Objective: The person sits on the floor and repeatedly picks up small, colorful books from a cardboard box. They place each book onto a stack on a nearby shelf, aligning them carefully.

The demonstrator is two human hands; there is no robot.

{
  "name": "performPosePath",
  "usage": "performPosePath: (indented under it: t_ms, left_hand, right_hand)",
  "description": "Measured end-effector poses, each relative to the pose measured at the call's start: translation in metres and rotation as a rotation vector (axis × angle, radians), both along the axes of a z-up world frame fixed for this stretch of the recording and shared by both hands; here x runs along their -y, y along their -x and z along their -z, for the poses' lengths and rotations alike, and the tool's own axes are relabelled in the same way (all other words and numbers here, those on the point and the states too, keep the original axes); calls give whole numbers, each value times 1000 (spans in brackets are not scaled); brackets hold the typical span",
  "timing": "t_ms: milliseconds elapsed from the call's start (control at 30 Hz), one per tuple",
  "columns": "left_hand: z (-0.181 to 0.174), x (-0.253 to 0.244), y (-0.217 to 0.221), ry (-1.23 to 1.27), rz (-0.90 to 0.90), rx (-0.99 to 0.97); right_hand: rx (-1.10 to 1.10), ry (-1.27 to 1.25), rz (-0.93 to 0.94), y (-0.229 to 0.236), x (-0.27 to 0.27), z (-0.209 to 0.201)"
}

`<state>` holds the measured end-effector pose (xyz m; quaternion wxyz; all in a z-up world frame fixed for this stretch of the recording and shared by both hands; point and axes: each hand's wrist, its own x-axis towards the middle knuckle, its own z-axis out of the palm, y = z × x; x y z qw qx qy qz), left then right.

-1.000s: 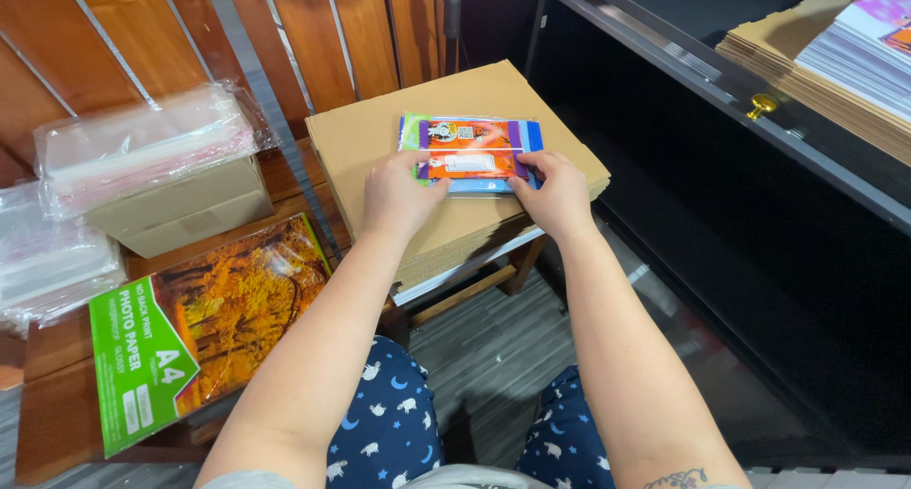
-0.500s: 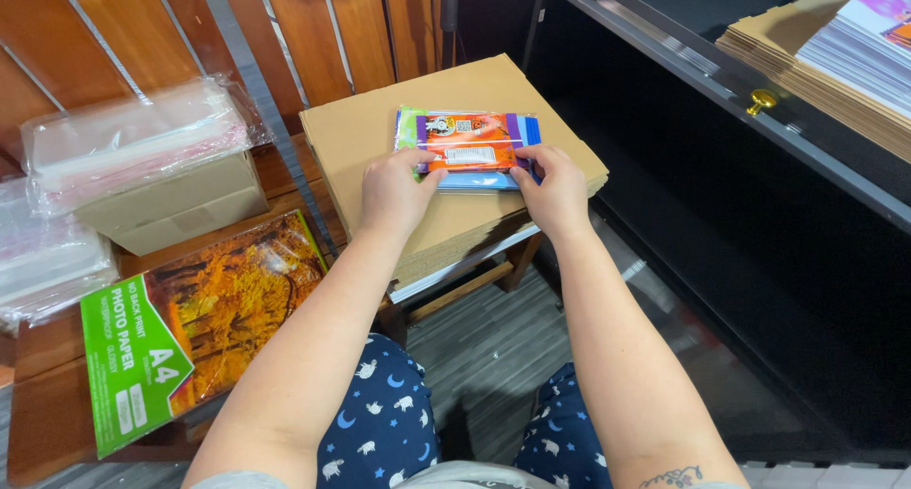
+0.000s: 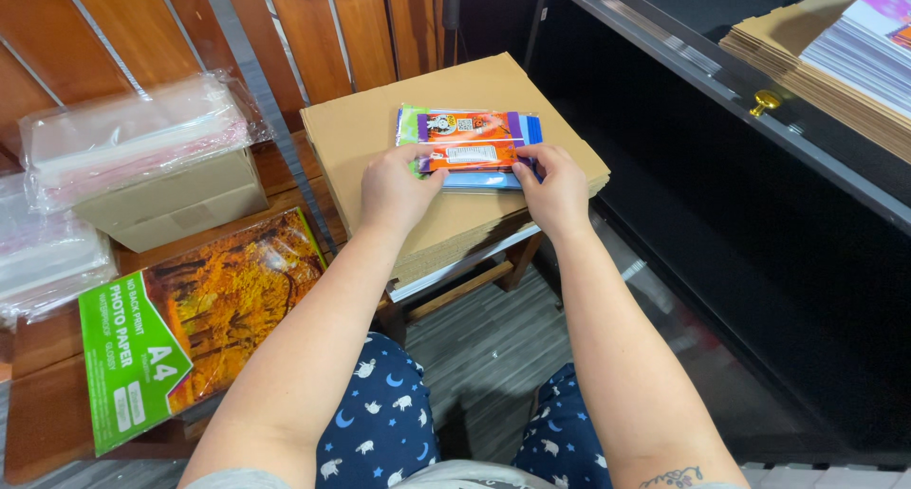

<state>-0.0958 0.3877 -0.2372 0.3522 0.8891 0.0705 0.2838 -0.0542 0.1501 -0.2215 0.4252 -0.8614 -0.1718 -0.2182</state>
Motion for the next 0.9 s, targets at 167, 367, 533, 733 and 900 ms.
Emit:
performPosePath:
  t_ms: [167,367,533,733,900]
  left_hand:
    - [-10,4,4,2,-5,-6]
    - [-8,1,3,114,14,-49]
    - [3,-8,-7,185,24,-43]
    - [-7,-5,2,220,13,-38]
    - [-10,-4,6,283,20,-66]
  right_hand:
    - [25,24,28,-5,0,5]
    - [45,11,56,-10,-2,11]
    - [53,-35,67,-10,-3,11]
    - [73,-100,57,-4,-5,7]
    - [71,-131,28,4,-5,1]
